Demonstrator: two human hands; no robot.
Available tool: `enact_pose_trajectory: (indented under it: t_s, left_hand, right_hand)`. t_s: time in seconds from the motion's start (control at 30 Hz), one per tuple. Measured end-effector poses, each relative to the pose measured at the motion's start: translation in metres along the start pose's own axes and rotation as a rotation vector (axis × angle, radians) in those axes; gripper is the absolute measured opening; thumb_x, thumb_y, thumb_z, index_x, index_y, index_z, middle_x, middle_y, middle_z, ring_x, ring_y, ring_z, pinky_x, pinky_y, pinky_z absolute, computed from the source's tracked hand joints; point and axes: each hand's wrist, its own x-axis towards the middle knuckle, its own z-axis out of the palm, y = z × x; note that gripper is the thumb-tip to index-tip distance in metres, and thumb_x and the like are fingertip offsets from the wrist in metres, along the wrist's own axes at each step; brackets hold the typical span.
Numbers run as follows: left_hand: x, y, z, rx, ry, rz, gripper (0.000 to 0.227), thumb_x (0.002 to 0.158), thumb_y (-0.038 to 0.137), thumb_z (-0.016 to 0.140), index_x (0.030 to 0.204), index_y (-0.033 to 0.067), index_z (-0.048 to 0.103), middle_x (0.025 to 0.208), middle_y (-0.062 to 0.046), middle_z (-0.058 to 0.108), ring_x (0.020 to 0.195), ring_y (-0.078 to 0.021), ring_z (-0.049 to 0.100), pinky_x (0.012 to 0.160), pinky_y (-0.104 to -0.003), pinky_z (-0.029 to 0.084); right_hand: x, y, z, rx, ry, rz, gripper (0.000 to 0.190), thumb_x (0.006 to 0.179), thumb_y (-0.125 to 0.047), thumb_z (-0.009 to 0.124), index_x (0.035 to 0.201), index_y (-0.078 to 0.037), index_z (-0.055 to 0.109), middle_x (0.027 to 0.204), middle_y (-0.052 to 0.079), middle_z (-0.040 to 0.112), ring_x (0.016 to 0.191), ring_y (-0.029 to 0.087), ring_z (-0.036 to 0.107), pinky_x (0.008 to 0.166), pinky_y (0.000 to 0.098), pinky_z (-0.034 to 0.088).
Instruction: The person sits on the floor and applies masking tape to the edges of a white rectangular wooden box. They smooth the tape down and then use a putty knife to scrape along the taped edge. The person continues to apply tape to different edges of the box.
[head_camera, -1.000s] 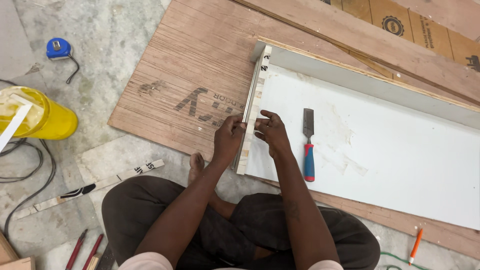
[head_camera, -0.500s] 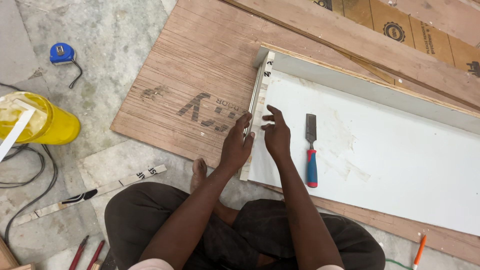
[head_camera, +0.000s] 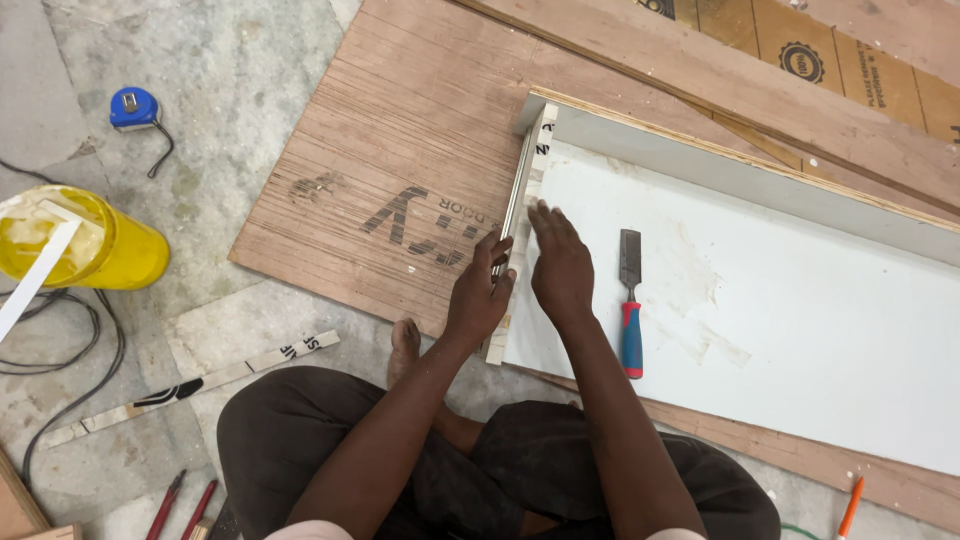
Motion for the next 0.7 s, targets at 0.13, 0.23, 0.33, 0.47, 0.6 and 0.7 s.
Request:
enact_pose_trajectory:
  t_s: [0.13, 0.23, 0.33, 0.47, 0.6, 0.7]
  left_hand:
    - [0.003, 0.000, -0.002, -0.030, 0.001, -0.007, 0.065, 0.098, 0.008, 0.058, 0.156, 0.0088, 0.029, 0.150, -0.013, 0.057, 0.132, -0.0287, 0.061, 0.104, -0.039, 0.053]
    - [0.004, 0.001, -0.001, -0.044, 0.007, -0.017, 0.065, 0.098, 0.009, 0.058, 0.156, 0.0082, 0.029, 0.150, -0.013, 0.057, 0.134, -0.0283, 0.059, 0.104, -0.039, 0.054]
    - [0.001, 0.003, 0.000, -0.005, 0.001, -0.007, 0.066, 0.096, 0.011, 0.061, 0.154, 0.0075, 0.029, 0.149, -0.012, 0.057, 0.136, -0.0286, 0.058, 0.105, -0.039, 0.053]
    - [0.001, 0.007, -0.002, 0.031, -0.014, -0.029, 0.066, 0.095, 0.012, 0.063, 0.153, 0.0075, 0.031, 0.149, -0.011, 0.057, 0.137, -0.0289, 0.056, 0.105, -0.040, 0.051]
    - [-0.004, 0.004, -0.001, 0.028, -0.004, -0.024, 0.062, 0.096, 0.012, 0.063, 0.151, 0.0072, 0.036, 0.149, -0.012, 0.058, 0.136, -0.0296, 0.057, 0.104, -0.041, 0.051]
    - [0.000, 0.001, 0.000, 0.019, 0.004, -0.016, 0.058, 0.095, 0.013, 0.062, 0.148, 0.0069, 0.038, 0.148, -0.011, 0.060, 0.135, -0.0294, 0.059, 0.101, -0.041, 0.053]
  right_hand:
    - [-0.004, -0.009, 0.000, -0.067, 0.092, -0.275, 0.062, 0.081, 0.004, 0.060, 0.142, -0.003, 0.055, 0.147, 0.016, 0.056, 0.139, 0.033, 0.051, 0.110, 0.0495, 0.040]
    - [0.003, -0.002, -0.004, -0.113, -0.113, -0.166, 0.061, 0.083, 0.007, 0.055, 0.141, -0.011, 0.054, 0.146, 0.009, 0.060, 0.147, 0.027, 0.046, 0.122, 0.0465, 0.034]
    - [0.019, 0.010, -0.002, -0.020, -0.013, -0.115, 0.076, 0.079, 0.013, 0.048, 0.154, -0.003, 0.045, 0.149, 0.017, 0.055, 0.147, 0.027, 0.044, 0.122, 0.0449, 0.036]
    - [0.042, 0.019, 0.011, -0.177, -0.022, -0.205, 0.069, 0.084, 0.009, 0.047, 0.153, 0.005, 0.041, 0.149, 0.017, 0.055, 0.149, 0.029, 0.039, 0.119, 0.0477, 0.034]
    - [0.045, 0.022, 0.015, -0.293, -0.041, -0.224, 0.062, 0.090, 0.004, 0.048, 0.152, 0.002, 0.043, 0.151, 0.015, 0.054, 0.149, 0.029, 0.039, 0.118, 0.0474, 0.034]
    - [0.046, 0.018, 0.012, -0.356, -0.020, -0.271, 0.062, 0.088, 0.002, 0.049, 0.150, 0.002, 0.045, 0.151, 0.015, 0.055, 0.148, 0.028, 0.041, 0.117, 0.0472, 0.035]
